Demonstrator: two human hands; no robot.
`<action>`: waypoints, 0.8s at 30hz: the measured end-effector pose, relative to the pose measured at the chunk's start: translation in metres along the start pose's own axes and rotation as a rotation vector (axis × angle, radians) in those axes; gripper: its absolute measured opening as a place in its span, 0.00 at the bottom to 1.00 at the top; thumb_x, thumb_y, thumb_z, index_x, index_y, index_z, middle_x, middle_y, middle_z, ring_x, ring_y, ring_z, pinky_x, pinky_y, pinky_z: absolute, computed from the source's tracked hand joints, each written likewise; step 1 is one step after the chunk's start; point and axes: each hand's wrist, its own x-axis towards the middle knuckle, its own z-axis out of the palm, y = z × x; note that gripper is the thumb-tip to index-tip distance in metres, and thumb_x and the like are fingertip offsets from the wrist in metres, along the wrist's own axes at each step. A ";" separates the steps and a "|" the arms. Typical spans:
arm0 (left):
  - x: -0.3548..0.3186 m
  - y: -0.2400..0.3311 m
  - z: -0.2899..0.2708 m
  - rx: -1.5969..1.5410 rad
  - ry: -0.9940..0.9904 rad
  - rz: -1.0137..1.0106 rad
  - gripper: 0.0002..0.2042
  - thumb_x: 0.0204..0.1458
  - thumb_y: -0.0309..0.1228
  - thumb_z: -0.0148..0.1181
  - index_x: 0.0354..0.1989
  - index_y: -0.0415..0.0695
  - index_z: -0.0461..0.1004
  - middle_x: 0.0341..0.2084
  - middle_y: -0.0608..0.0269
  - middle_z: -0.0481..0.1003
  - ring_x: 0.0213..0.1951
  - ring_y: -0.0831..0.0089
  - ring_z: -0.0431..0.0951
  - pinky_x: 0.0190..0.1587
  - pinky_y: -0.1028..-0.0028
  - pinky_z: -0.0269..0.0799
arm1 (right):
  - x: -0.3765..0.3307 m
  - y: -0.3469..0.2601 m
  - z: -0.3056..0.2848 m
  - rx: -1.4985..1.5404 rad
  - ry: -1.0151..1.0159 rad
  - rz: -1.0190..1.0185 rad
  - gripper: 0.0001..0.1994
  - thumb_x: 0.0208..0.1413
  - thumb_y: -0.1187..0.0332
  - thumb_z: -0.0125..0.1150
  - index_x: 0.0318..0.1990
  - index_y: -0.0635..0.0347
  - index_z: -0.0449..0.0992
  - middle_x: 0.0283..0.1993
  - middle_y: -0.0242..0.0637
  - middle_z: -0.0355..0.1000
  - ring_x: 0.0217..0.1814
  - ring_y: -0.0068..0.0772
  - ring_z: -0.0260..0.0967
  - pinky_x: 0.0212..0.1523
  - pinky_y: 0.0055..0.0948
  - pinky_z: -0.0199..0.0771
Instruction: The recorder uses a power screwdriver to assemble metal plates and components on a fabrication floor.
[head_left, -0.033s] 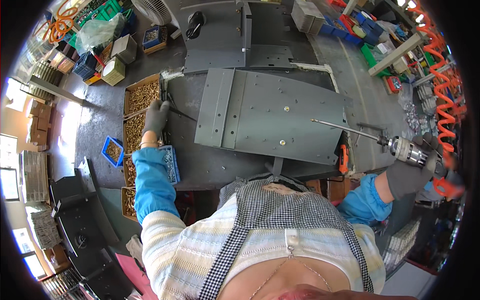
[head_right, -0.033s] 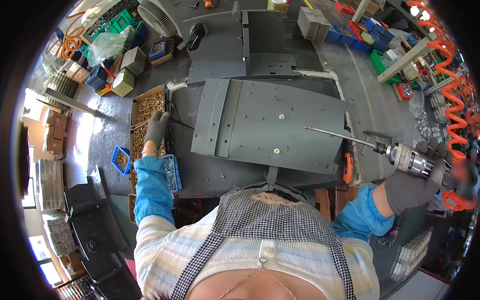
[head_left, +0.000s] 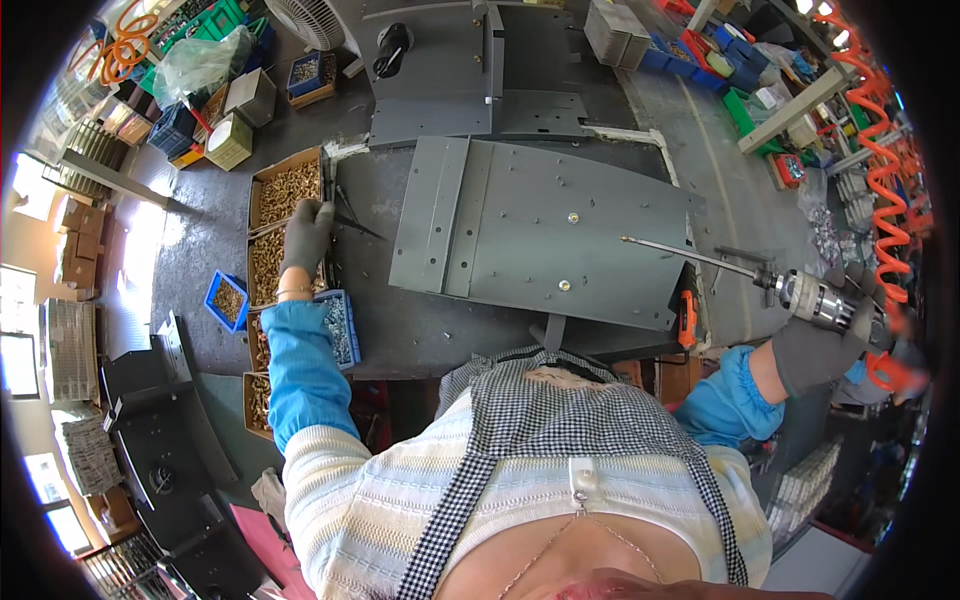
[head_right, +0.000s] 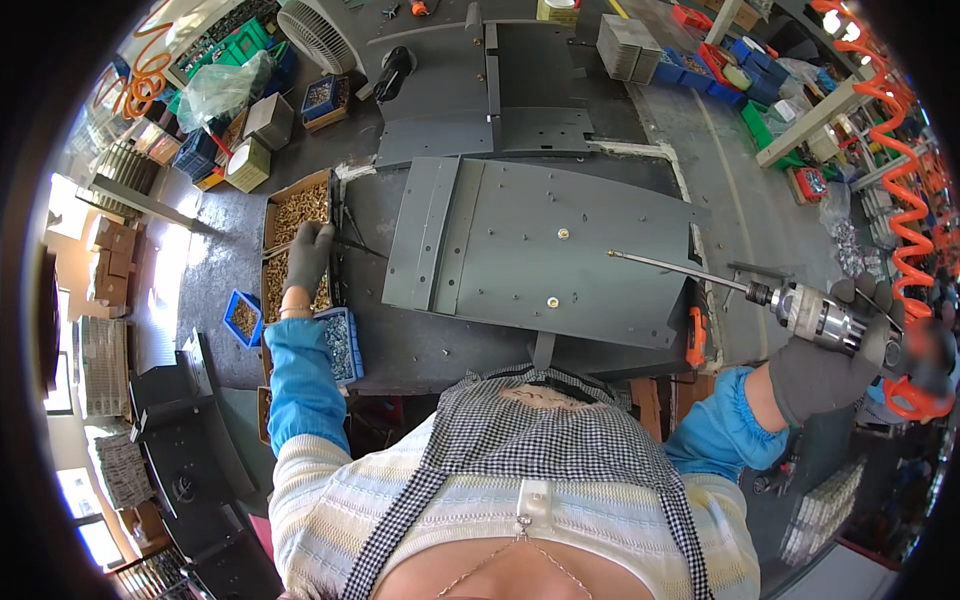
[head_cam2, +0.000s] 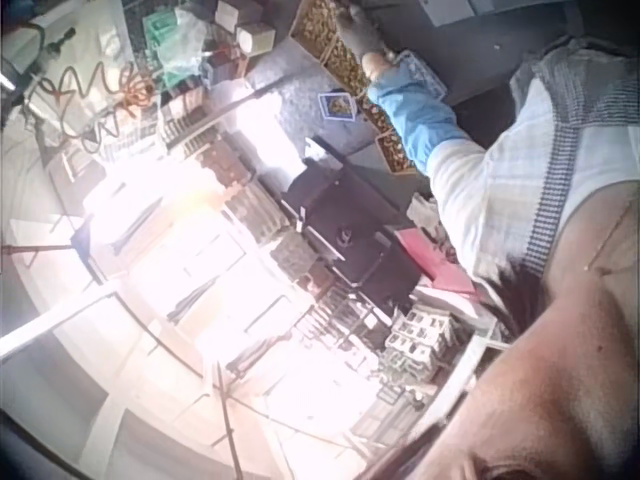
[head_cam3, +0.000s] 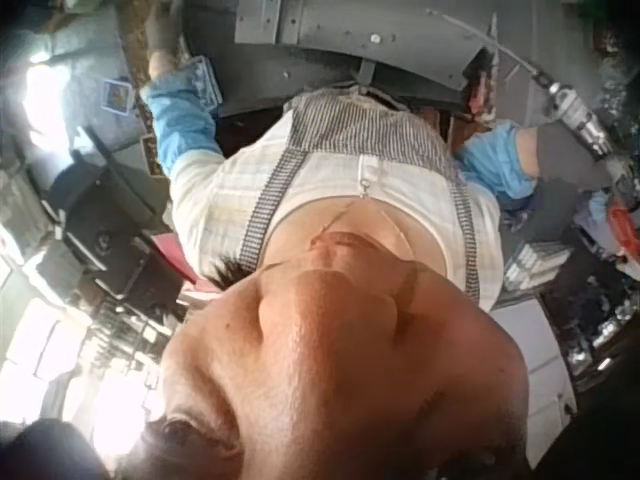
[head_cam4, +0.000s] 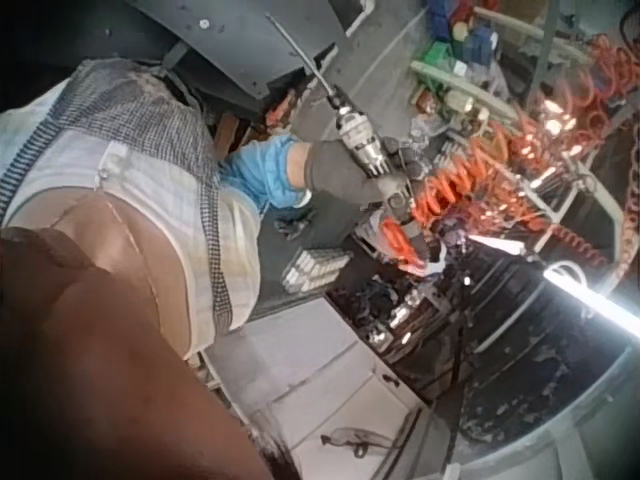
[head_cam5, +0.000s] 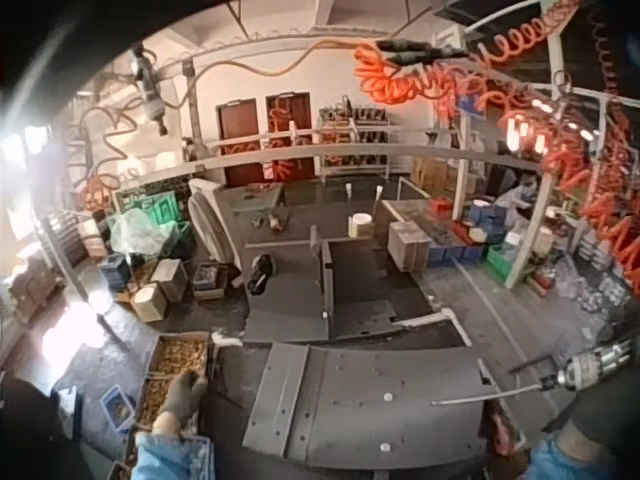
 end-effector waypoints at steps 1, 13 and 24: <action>-0.014 0.003 -0.013 -0.042 0.048 0.016 0.15 0.58 0.42 0.58 0.40 0.41 0.72 0.34 0.50 0.79 0.39 0.53 0.79 0.43 0.61 0.72 | 0.000 0.004 0.003 -0.006 0.007 -0.009 0.20 0.58 0.64 0.54 0.54 0.67 0.70 0.48 0.47 0.73 0.42 0.39 0.73 0.44 0.36 0.76; -0.083 -0.006 0.020 -0.262 0.152 -0.023 0.12 0.56 0.37 0.60 0.43 0.45 0.80 0.30 0.61 0.81 0.34 0.75 0.79 0.40 0.73 0.74 | 0.013 0.038 -0.012 0.155 -0.054 0.121 0.21 0.55 0.64 0.57 0.52 0.72 0.72 0.46 0.46 0.74 0.42 0.38 0.73 0.44 0.34 0.77; -0.094 0.093 -0.020 -1.007 0.454 -0.056 0.14 0.61 0.43 0.56 0.36 0.44 0.77 0.21 0.72 0.68 0.22 0.86 0.61 0.24 0.80 0.54 | 0.021 0.038 -0.014 0.069 0.040 0.036 0.20 0.56 0.62 0.52 0.48 0.73 0.72 0.44 0.53 0.75 0.40 0.39 0.76 0.43 0.36 0.81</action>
